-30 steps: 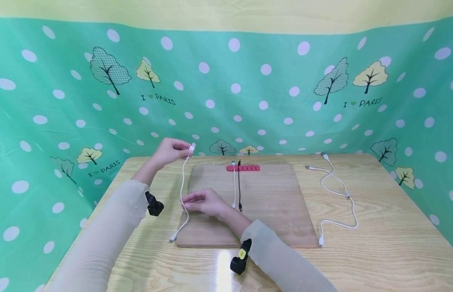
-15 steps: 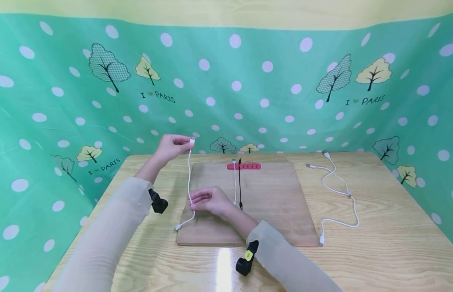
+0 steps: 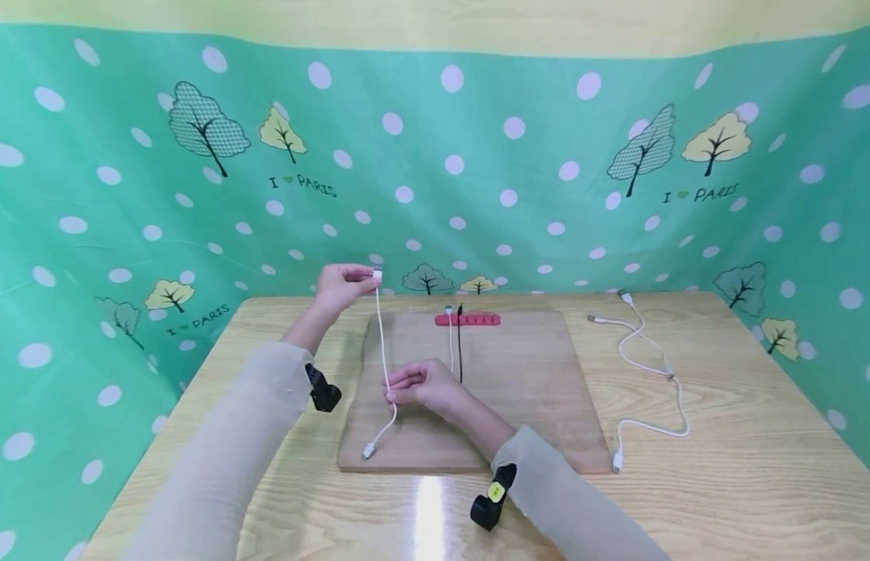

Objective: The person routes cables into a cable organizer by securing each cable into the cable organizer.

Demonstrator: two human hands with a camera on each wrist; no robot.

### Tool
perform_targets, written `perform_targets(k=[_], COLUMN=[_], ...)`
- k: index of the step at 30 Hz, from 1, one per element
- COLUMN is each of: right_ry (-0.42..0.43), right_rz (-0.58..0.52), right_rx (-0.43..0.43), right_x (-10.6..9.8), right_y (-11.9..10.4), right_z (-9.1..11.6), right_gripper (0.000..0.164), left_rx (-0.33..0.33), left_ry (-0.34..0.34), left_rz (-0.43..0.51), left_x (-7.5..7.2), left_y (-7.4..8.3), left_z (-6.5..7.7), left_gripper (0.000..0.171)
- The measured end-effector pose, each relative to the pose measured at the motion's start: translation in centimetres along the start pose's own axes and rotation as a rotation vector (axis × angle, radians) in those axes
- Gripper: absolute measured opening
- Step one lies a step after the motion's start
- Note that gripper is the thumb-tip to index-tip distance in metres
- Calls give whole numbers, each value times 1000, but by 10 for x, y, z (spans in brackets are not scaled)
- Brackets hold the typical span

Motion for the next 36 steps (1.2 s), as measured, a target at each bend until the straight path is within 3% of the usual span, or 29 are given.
perform_targets(k=[4,8,17,26,36], right_ry=[5,15,8,70,131], right_rz=[-12,-34,-2,28,20], right_rx=[40,65,79,101,136], right_x=[-9,-17,-23,-37,-48], right_y=[3,1,2,5,11], right_z=[0,1,8,13,23], right_gripper=[30,30,28,28,31], left_rx=[9,36,7,2,-159], left_ry=[85,122,94,92,87], left_rz=[26,30,81,155,312], left_x=[7,14,32,39,62], left_y=[0,6,-4,-7,-32], left_z=[-2,-5,-12,-14,-21], left_gripper=[31,30,30,28,33])
Point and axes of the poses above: each hand's wrist, its own z-axis away from the middle knuckle, its own x-axis out of the palm, y = z × x, the point moved 10 cm from there along -z, towards the middle knuckle, and after that the axes turned 2 degrees about -y, right-handed, at the moved point
